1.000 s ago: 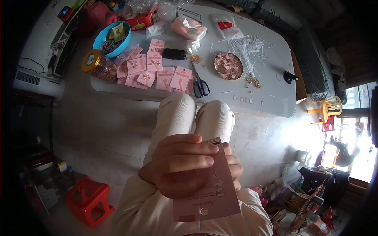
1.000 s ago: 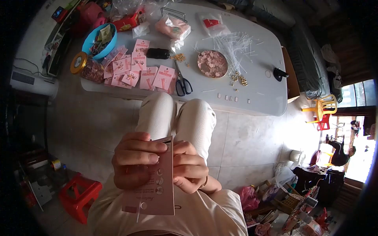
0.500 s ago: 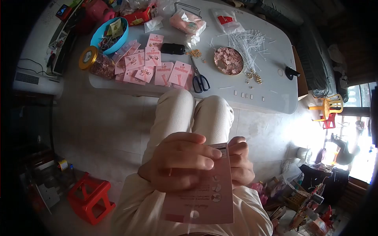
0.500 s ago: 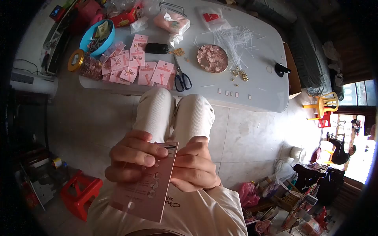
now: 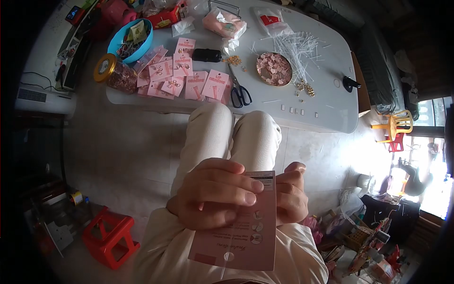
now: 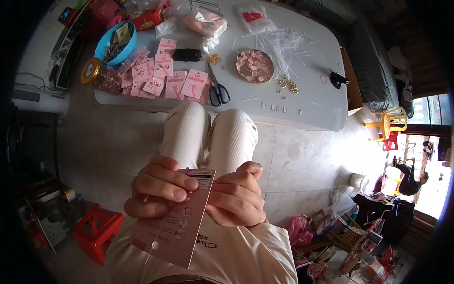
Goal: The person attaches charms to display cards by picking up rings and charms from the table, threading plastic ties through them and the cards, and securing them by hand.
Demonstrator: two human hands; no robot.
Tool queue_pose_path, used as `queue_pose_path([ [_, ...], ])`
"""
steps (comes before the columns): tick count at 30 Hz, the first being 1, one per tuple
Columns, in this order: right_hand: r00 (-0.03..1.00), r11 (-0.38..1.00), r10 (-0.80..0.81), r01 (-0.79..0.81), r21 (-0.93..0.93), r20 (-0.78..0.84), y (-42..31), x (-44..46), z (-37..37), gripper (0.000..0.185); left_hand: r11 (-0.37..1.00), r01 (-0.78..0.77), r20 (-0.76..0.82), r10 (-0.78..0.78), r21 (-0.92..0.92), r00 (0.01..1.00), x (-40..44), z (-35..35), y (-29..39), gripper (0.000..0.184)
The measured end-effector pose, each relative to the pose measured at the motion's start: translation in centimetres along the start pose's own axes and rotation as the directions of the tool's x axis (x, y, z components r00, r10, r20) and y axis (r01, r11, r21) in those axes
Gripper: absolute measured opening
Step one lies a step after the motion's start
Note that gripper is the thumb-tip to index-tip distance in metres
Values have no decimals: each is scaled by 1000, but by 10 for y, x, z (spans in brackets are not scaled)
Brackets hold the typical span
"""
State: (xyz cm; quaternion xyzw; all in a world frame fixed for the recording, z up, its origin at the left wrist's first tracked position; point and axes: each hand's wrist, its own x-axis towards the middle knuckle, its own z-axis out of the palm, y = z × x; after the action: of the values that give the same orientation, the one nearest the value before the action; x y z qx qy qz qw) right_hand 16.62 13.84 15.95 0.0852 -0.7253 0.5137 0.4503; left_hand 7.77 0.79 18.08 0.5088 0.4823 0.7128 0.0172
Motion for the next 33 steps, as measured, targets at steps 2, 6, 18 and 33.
queue_pose_path([
  [2, 999, 996, 28, -29, 84, 16, 2, 0, 1, 7, 988, -148, -97, 150, 33, 984, -6, 8, -8, 18],
  [6, 999, 985, 41, -42, 170, 9, -1, 2, 3, 8, 955, -294, -220, 294, 36, 930, -10, 22, -16, 17],
  [18, 958, 974, -214, 223, 31, -190, -19, 2, 26, 8, 904, -244, -327, 126, -352, 937, -11, 27, -10, 19],
  [33, 985, 391, 108, -167, 905, 135, 3, -5, 12, 58, 995, -60, -470, 18, -74, 883, -39, -7, -42, 14],
])
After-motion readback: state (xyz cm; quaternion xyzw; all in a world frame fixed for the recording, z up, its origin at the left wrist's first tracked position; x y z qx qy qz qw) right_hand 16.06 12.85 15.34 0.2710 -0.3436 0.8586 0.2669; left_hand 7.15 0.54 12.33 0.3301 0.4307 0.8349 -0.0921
